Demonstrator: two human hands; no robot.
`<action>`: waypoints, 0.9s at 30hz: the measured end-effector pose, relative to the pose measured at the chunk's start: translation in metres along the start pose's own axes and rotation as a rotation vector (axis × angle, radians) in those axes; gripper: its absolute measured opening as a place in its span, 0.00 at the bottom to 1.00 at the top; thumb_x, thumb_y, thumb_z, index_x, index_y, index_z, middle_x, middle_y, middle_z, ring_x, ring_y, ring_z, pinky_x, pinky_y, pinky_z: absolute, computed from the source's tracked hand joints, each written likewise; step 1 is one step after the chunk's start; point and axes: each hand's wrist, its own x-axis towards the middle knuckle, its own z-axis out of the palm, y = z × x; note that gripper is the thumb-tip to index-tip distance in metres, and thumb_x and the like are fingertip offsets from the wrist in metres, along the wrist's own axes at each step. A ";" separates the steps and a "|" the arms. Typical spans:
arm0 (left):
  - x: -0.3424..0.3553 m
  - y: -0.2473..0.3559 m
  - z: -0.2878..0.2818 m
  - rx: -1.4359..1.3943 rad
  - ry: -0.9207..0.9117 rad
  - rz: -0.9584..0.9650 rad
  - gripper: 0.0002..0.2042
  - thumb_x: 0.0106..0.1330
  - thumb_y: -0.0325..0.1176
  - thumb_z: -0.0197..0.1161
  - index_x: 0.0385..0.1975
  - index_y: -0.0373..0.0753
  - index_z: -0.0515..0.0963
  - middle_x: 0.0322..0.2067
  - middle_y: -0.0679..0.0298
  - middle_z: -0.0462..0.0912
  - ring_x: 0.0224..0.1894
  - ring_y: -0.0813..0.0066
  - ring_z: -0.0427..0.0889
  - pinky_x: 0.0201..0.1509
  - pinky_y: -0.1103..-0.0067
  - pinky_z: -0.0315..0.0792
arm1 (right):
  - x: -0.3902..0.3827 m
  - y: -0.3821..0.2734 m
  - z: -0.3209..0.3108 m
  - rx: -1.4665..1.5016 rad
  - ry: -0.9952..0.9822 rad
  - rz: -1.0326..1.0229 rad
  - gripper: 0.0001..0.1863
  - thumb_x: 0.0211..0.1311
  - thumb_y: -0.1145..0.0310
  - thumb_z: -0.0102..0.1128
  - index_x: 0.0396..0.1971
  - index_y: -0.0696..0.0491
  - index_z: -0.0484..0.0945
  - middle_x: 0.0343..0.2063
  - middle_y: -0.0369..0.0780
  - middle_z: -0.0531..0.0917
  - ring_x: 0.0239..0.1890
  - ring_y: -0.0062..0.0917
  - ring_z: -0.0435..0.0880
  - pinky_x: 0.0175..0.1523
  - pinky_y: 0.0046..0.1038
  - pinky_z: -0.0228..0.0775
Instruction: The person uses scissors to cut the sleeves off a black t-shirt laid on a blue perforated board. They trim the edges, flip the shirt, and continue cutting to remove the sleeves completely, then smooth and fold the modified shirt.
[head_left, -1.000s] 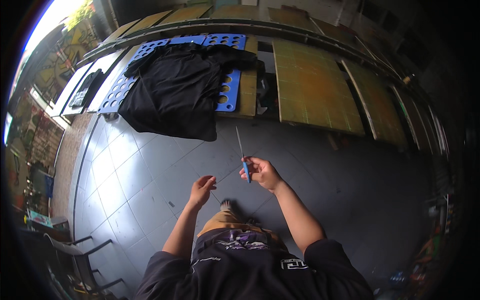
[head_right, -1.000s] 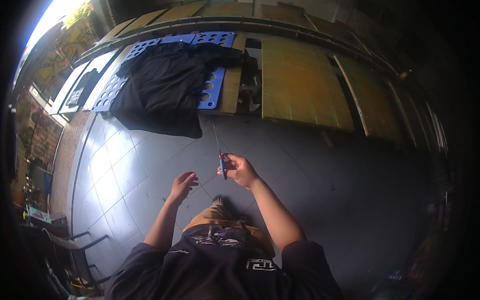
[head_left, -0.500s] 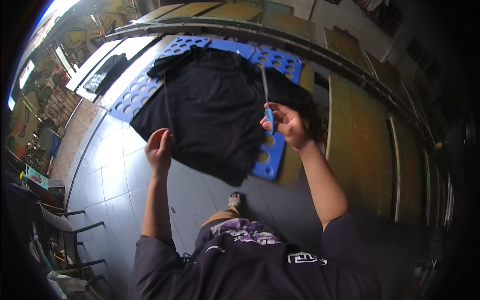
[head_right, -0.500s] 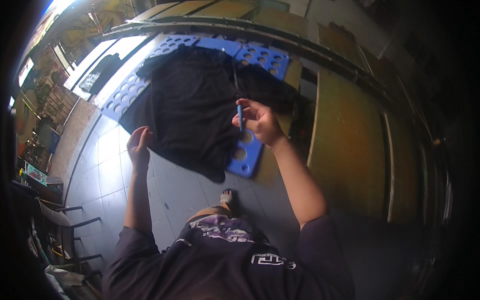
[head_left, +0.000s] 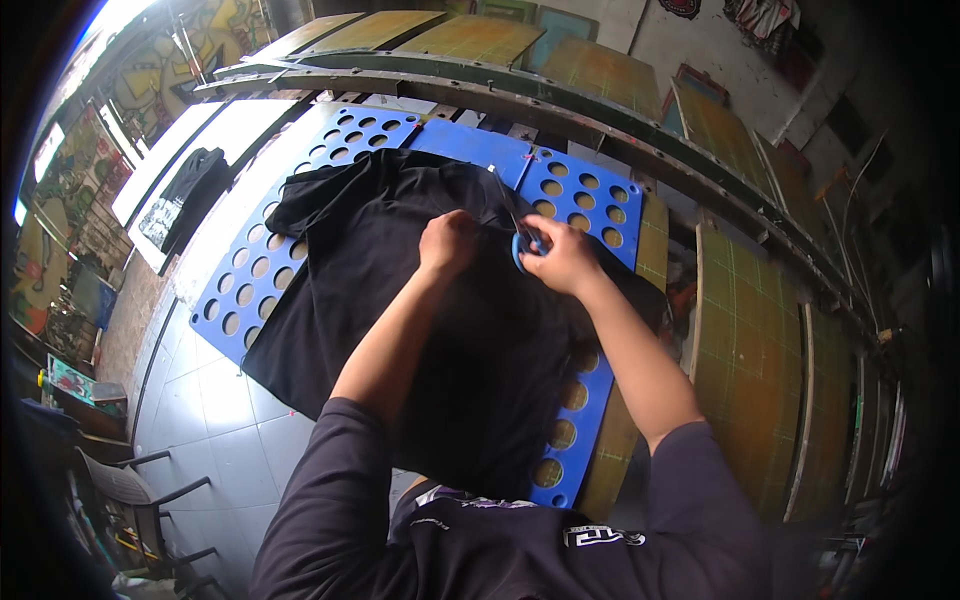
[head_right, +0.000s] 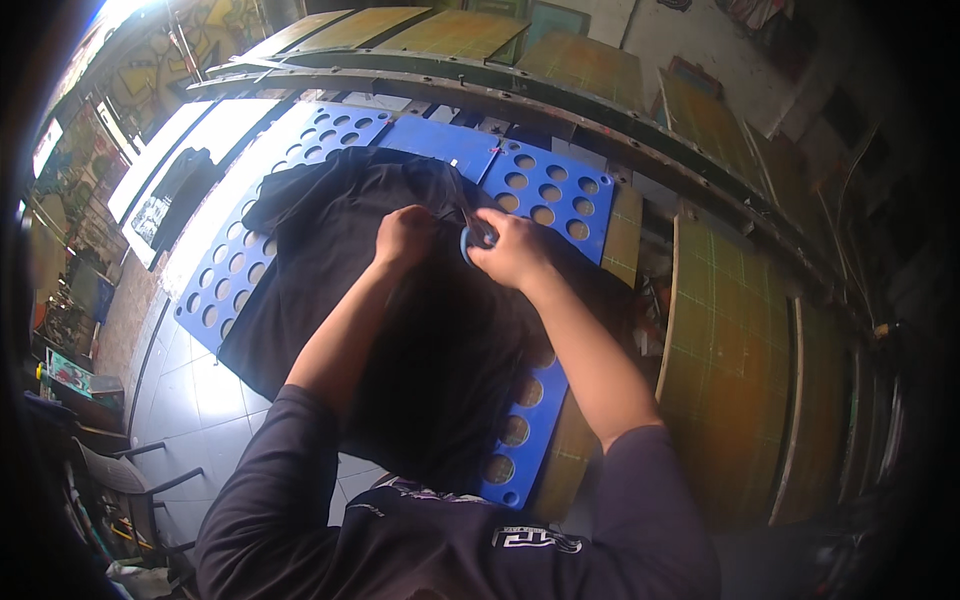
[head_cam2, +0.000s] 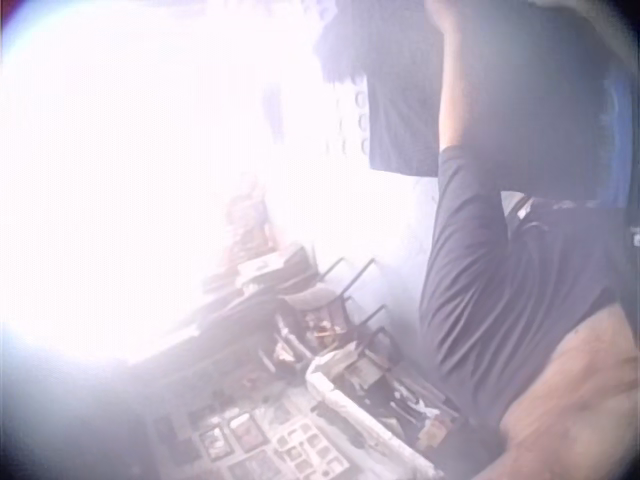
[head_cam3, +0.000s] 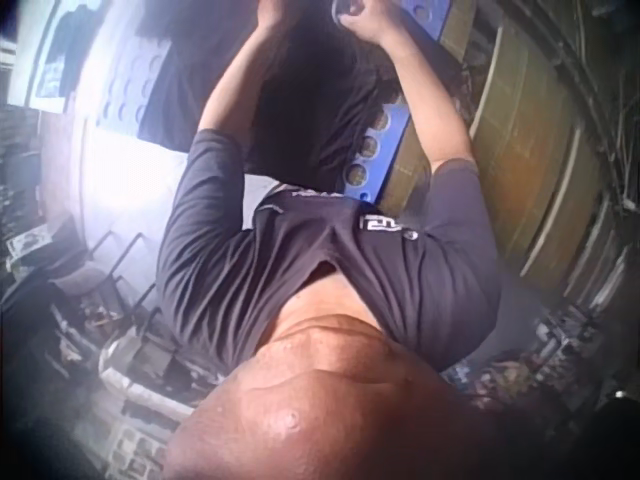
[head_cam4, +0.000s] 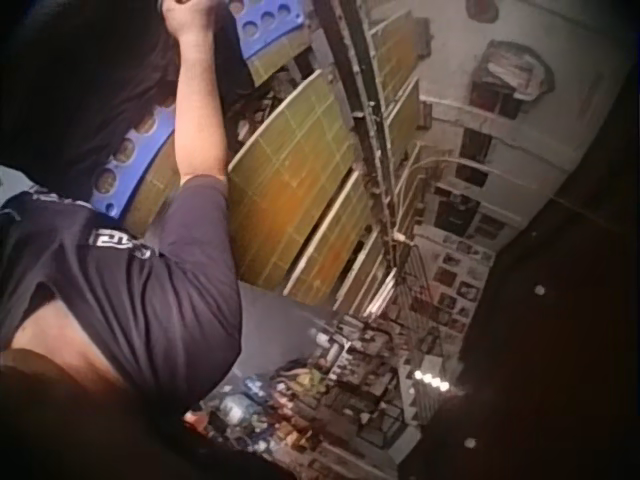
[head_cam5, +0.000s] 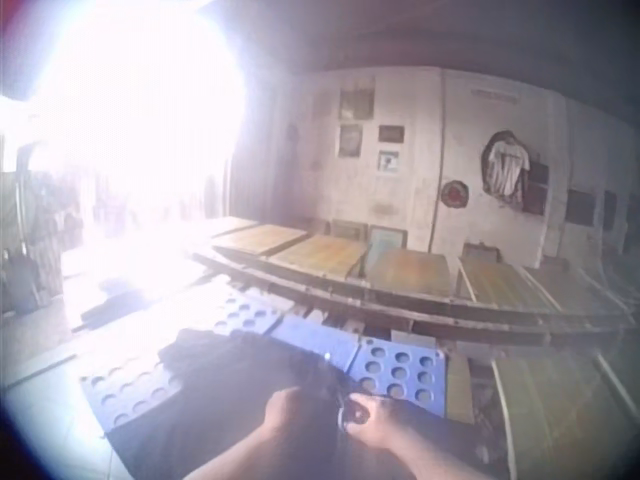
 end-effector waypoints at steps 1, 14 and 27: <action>0.004 -0.001 -0.009 -0.025 -0.071 -0.041 0.10 0.53 0.31 0.61 0.35 0.41 0.81 0.34 0.57 0.83 0.39 0.59 0.81 0.45 0.71 0.74 | -0.005 0.002 -0.006 -0.194 0.025 -0.053 0.25 0.41 0.64 0.65 0.45 0.50 0.77 0.32 0.41 0.81 0.36 0.31 0.81 0.47 0.34 0.68; 0.000 -0.003 -0.041 -0.593 -0.218 -0.102 0.06 0.60 0.29 0.62 0.33 0.35 0.82 0.22 0.67 0.81 0.19 0.86 0.72 0.22 0.87 0.64 | -0.024 -0.016 -0.007 -0.783 0.023 -0.263 0.24 0.40 0.70 0.63 0.44 0.49 0.76 0.33 0.39 0.76 0.42 0.30 0.73 0.48 0.37 0.56; -0.010 0.014 -0.046 -0.573 -0.188 0.004 0.06 0.56 0.20 0.58 0.31 0.31 0.81 0.26 0.62 0.83 0.28 0.82 0.78 0.33 0.85 0.72 | 0.003 -0.017 0.025 -0.807 0.156 -0.341 0.19 0.47 0.71 0.59 0.43 0.50 0.77 0.33 0.38 0.76 0.42 0.29 0.74 0.49 0.36 0.57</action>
